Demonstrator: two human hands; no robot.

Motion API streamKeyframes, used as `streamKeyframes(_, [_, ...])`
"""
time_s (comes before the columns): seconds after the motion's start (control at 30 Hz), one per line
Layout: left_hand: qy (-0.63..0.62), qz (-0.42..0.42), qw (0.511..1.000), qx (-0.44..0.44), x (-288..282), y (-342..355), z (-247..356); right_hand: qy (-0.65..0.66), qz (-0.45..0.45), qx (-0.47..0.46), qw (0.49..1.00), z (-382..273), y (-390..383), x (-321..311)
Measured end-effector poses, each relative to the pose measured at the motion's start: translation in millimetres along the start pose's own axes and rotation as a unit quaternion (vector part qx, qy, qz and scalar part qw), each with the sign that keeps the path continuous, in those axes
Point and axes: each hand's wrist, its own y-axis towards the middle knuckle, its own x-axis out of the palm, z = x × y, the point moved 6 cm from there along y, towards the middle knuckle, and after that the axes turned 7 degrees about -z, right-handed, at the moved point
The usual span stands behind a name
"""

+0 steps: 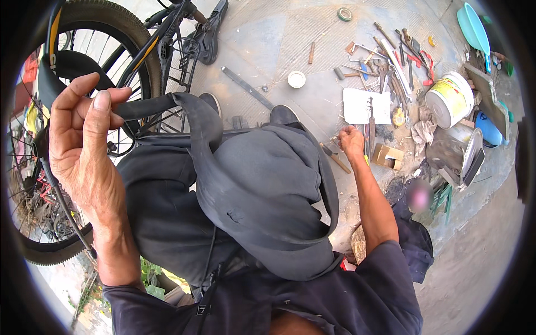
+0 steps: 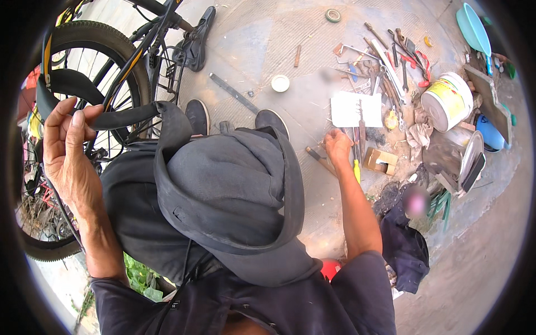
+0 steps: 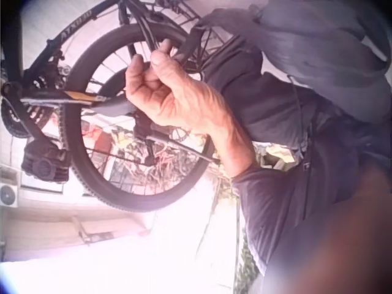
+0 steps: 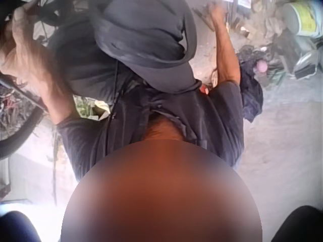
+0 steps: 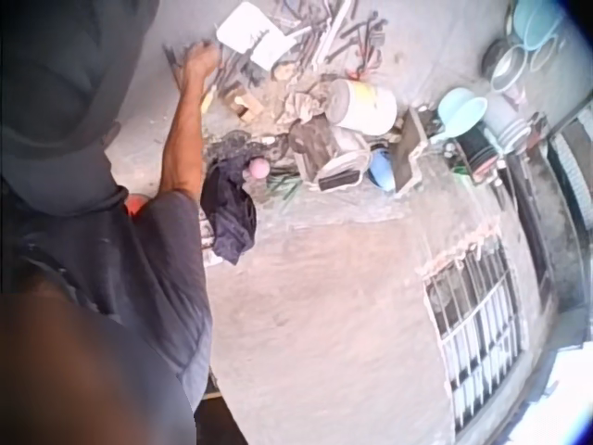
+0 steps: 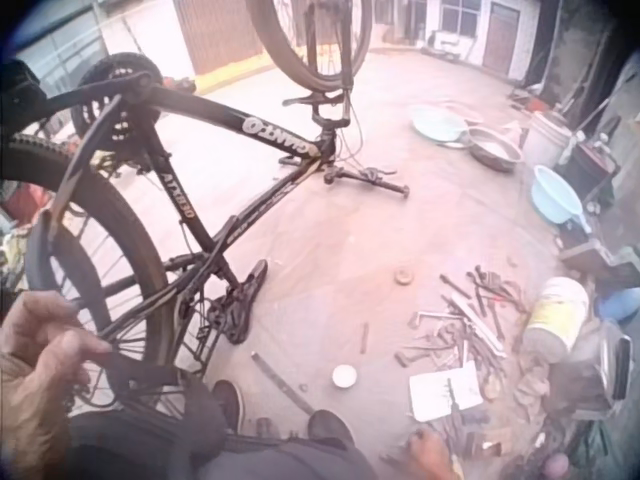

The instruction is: The person roughens a punctured area on a bicycle inner tube using a metal rasp, then applies a dark adhesive from a small can to the prepared spot.

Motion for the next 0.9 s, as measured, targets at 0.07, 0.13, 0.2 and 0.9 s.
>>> streamKeyframes(0.07, [-0.005,0.000,1.000,-0.016,7,-2,-6,-0.043,0.003,-0.007,0.999,6,11,1])
streamKeyframes(0.13, [-0.009,0.001,0.999,-0.035,4,-11,-14,-0.009,-0.038,0.010,0.999,-2,4,6])
streamKeyframes(0.2, [-0.017,0.011,0.999,-0.040,-2,-15,-24,0.065,-0.075,0.062,0.993,-32,-23,11])
streamKeyframes(0.9, [-0.023,0.075,0.997,-0.024,-95,-76,-38,0.189,-0.162,-0.026,0.968,-42,-191,8])
